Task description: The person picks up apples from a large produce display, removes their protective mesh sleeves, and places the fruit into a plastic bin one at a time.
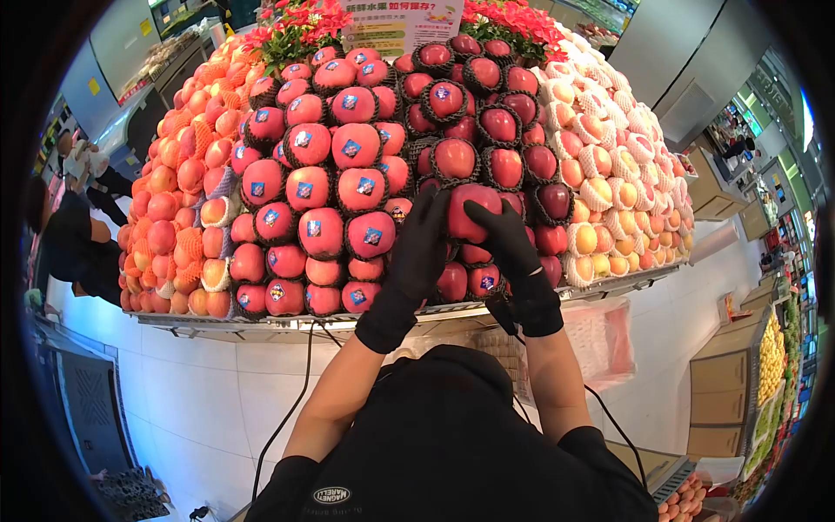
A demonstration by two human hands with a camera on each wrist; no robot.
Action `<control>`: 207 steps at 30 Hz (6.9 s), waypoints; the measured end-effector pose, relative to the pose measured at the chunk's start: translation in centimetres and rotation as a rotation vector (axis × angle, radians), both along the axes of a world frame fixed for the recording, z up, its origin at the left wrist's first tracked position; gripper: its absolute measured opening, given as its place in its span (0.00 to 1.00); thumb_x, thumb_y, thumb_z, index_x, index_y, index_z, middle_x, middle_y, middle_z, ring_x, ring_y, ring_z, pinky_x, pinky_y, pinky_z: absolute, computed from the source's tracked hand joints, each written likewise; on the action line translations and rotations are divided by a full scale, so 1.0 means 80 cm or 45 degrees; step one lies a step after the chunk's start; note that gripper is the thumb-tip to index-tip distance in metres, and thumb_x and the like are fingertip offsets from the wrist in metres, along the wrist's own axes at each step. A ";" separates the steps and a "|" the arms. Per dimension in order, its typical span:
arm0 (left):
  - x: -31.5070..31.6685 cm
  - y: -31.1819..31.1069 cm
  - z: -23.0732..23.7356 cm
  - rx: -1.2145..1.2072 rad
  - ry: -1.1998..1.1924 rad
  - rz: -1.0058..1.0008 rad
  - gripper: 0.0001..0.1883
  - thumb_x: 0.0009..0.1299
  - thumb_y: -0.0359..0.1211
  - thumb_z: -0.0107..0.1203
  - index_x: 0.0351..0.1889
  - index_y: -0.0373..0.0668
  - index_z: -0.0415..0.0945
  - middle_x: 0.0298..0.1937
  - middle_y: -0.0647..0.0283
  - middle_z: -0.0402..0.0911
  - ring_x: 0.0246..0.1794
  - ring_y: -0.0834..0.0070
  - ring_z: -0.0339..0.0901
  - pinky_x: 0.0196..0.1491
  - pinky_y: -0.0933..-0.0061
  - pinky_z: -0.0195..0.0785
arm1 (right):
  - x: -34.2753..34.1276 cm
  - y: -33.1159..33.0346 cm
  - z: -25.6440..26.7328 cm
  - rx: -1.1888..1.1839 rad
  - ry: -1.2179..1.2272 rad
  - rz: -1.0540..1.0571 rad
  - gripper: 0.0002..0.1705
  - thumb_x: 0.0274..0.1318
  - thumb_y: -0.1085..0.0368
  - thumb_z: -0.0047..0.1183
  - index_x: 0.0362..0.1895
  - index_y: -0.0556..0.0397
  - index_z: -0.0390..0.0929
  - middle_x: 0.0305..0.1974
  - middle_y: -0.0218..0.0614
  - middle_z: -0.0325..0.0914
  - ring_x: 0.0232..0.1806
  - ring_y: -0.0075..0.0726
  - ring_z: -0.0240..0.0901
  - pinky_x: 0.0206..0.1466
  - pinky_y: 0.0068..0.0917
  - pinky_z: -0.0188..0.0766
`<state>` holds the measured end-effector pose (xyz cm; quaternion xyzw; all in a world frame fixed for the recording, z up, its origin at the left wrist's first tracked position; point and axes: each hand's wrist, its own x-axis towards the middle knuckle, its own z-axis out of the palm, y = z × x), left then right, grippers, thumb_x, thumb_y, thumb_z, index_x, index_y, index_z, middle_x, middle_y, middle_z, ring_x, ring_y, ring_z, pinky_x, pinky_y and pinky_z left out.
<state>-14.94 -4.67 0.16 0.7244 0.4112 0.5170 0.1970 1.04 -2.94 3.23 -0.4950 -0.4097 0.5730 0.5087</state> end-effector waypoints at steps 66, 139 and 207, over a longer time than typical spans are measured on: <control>-0.045 0.015 -0.013 -0.886 -1.307 -0.732 0.35 0.65 0.31 0.57 0.69 0.41 0.54 0.62 0.57 0.67 0.61 0.67 0.67 0.59 0.67 0.67 | 0.012 -0.014 0.031 0.592 -0.470 -0.137 0.20 0.59 0.62 0.54 0.54 0.54 0.73 0.47 0.37 0.76 0.41 0.22 0.73 0.42 0.22 0.70; 0.006 0.006 0.045 -0.164 -0.600 -0.488 0.45 0.56 0.28 0.66 0.71 0.41 0.51 0.67 0.59 0.61 0.65 0.72 0.62 0.64 0.68 0.60 | -0.030 -0.028 0.024 0.805 -0.379 -0.169 0.47 0.31 0.67 0.74 0.59 0.55 0.61 0.55 0.41 0.69 0.54 0.37 0.71 0.56 0.36 0.73; -0.021 0.022 -0.008 -0.889 -1.453 -0.838 0.25 0.74 0.44 0.46 0.63 0.38 0.61 0.58 0.58 0.71 0.55 0.70 0.72 0.55 0.69 0.70 | -0.024 -0.026 0.015 0.644 -0.371 0.013 0.29 0.59 0.69 0.52 0.65 0.49 0.63 0.55 0.34 0.70 0.46 0.27 0.70 0.48 0.25 0.69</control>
